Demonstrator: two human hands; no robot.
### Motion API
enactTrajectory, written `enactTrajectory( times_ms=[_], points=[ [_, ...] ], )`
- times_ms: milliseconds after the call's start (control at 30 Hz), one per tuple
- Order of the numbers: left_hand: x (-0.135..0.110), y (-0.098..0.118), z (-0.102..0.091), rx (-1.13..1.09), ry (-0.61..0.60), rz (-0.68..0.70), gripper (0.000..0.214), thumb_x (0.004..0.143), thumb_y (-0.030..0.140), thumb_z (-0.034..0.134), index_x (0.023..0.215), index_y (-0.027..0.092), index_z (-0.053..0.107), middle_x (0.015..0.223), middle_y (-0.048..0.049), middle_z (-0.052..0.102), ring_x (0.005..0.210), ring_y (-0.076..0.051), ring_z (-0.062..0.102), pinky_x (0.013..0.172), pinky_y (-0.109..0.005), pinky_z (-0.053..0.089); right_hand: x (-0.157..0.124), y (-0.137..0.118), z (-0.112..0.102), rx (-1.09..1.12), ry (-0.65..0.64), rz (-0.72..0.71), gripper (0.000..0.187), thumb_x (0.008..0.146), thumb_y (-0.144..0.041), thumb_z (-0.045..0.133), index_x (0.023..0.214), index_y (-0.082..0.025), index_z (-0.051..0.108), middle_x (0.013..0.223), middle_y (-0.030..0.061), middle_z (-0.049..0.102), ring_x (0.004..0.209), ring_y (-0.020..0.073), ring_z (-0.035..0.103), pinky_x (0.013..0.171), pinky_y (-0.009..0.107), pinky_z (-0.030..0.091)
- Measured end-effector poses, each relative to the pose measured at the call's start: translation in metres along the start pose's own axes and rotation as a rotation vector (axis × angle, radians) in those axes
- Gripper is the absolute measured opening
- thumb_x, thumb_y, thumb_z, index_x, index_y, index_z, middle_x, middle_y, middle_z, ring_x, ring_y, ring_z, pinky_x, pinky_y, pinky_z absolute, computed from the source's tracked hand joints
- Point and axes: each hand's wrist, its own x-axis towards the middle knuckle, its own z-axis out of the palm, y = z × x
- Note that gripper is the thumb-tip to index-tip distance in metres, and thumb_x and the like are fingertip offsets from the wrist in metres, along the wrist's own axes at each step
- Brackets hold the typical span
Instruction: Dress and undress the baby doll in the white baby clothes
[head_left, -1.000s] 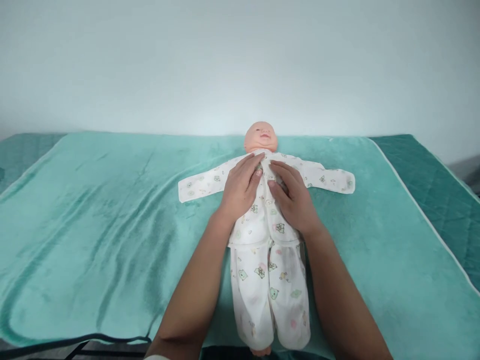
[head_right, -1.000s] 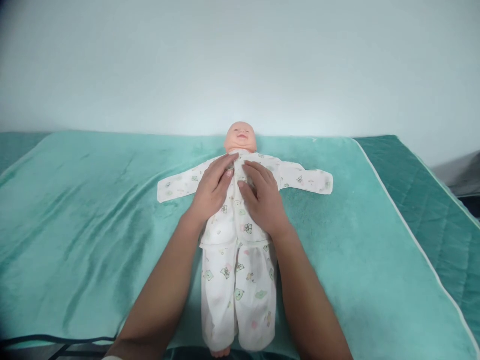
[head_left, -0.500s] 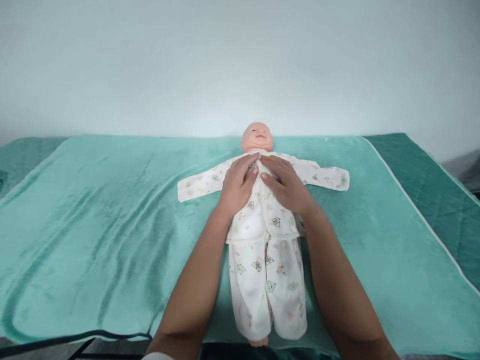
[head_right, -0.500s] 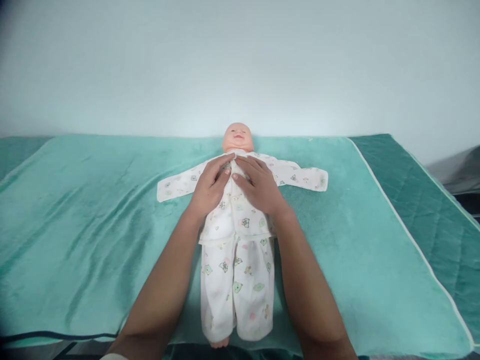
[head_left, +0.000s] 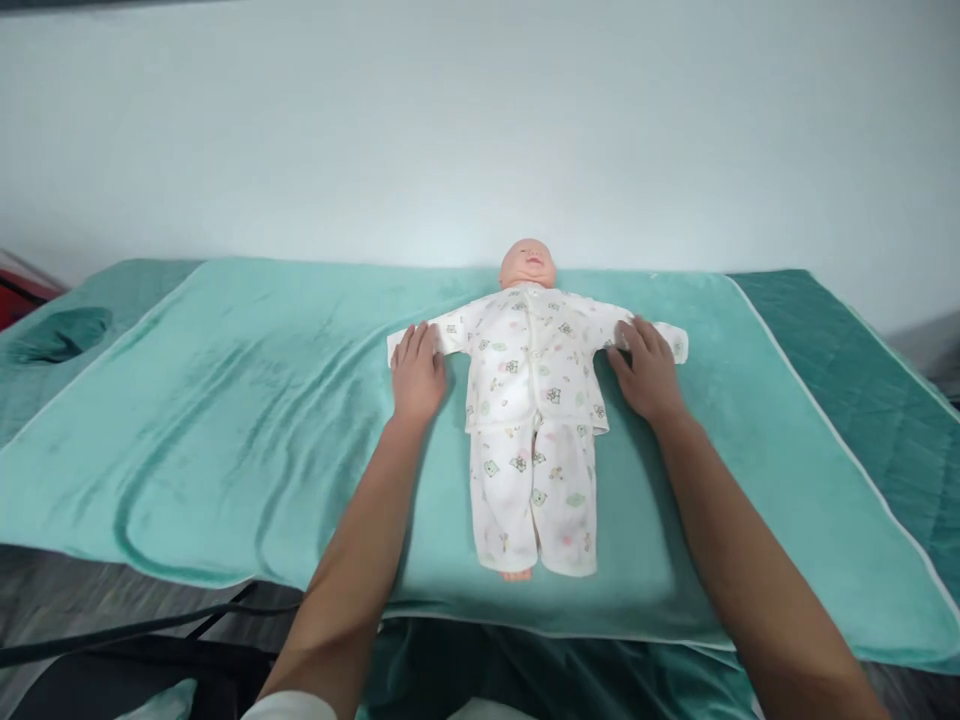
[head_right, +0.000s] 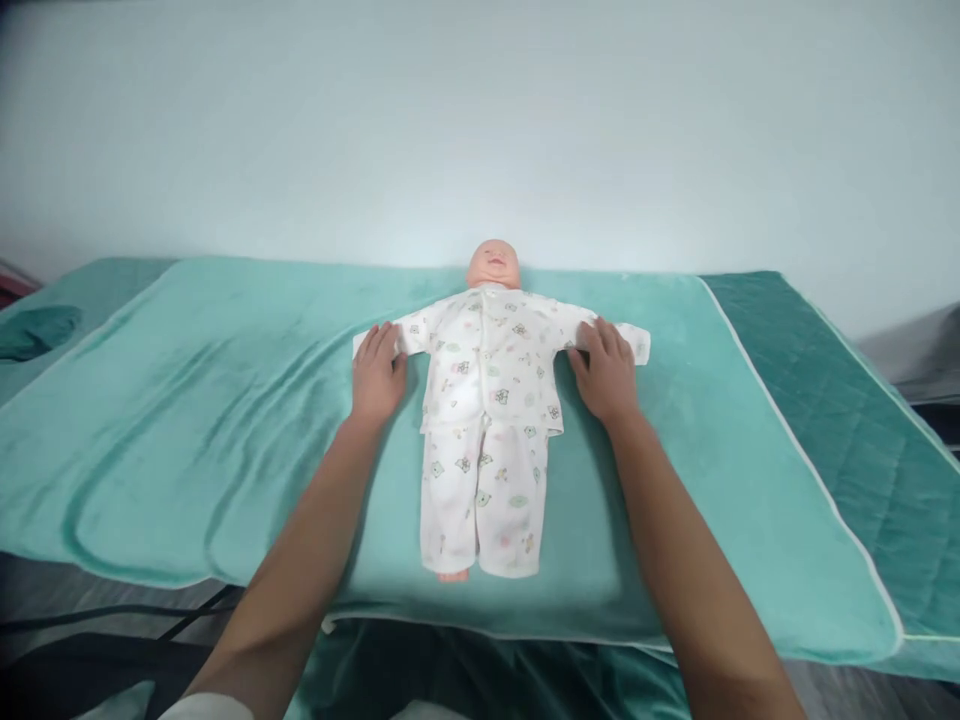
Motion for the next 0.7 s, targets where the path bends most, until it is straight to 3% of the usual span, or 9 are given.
enactTrajectory(
  times_ms=[100,233,333,467,700],
  points=[
    [-0.009,-0.019,-0.006,0.053,-0.084,-0.131,0.059,0.098,0.028,0.037,0.155,0.016,0.038,0.166,-0.0122,0.032,0.155,-0.033,0.026,0.126,-0.057,0.024,-0.016,0.031,-0.016,-0.157,-0.091,0.149,0.065,0.100,-0.047,0.042,0.155,-0.014,0.038,0.162,0.0184,0.037,0.150,0.0355,0.033,0.120,0.060,0.028],
    [-0.020,-0.031,-0.011,0.074,-0.119,-0.202,0.063,0.098,0.032,0.035,0.155,0.006,0.034,0.165,-0.0200,0.031,0.154,-0.034,0.029,0.126,-0.057,0.023,-0.036,0.046,-0.031,-0.209,-0.113,0.242,0.065,0.100,-0.049,0.038,0.153,-0.011,0.041,0.158,0.0206,0.043,0.148,0.0354,0.037,0.120,0.057,0.028],
    [-0.034,-0.032,-0.013,0.098,-0.104,-0.221,0.063,0.098,0.034,0.036,0.152,0.002,0.039,0.163,-0.0227,0.034,0.153,-0.035,0.030,0.126,-0.055,0.023,-0.052,0.039,-0.033,-0.201,-0.077,0.277,0.067,0.099,-0.048,0.038,0.154,-0.010,0.038,0.157,0.0212,0.043,0.148,0.0360,0.037,0.119,0.057,0.030],
    [-0.066,-0.026,-0.021,0.101,-0.075,-0.184,0.056,0.099,0.037,0.036,0.145,0.009,0.050,0.161,-0.0195,0.040,0.152,-0.033,0.034,0.124,-0.055,0.028,-0.077,0.021,-0.035,-0.181,-0.040,0.303,0.069,0.098,-0.049,0.038,0.155,-0.009,0.036,0.158,0.0211,0.043,0.148,0.0364,0.036,0.119,0.057,0.031],
    [-0.156,0.010,-0.051,0.013,-0.016,-0.094,0.044,0.101,0.038,0.038,0.136,0.020,0.058,0.152,-0.0140,0.053,0.145,-0.030,0.046,0.120,-0.054,0.037,-0.139,-0.011,-0.046,-0.182,-0.052,0.148,0.059,0.103,-0.046,0.035,0.149,-0.012,0.048,0.159,0.0189,0.042,0.150,0.0349,0.035,0.121,0.058,0.028]
  ],
)
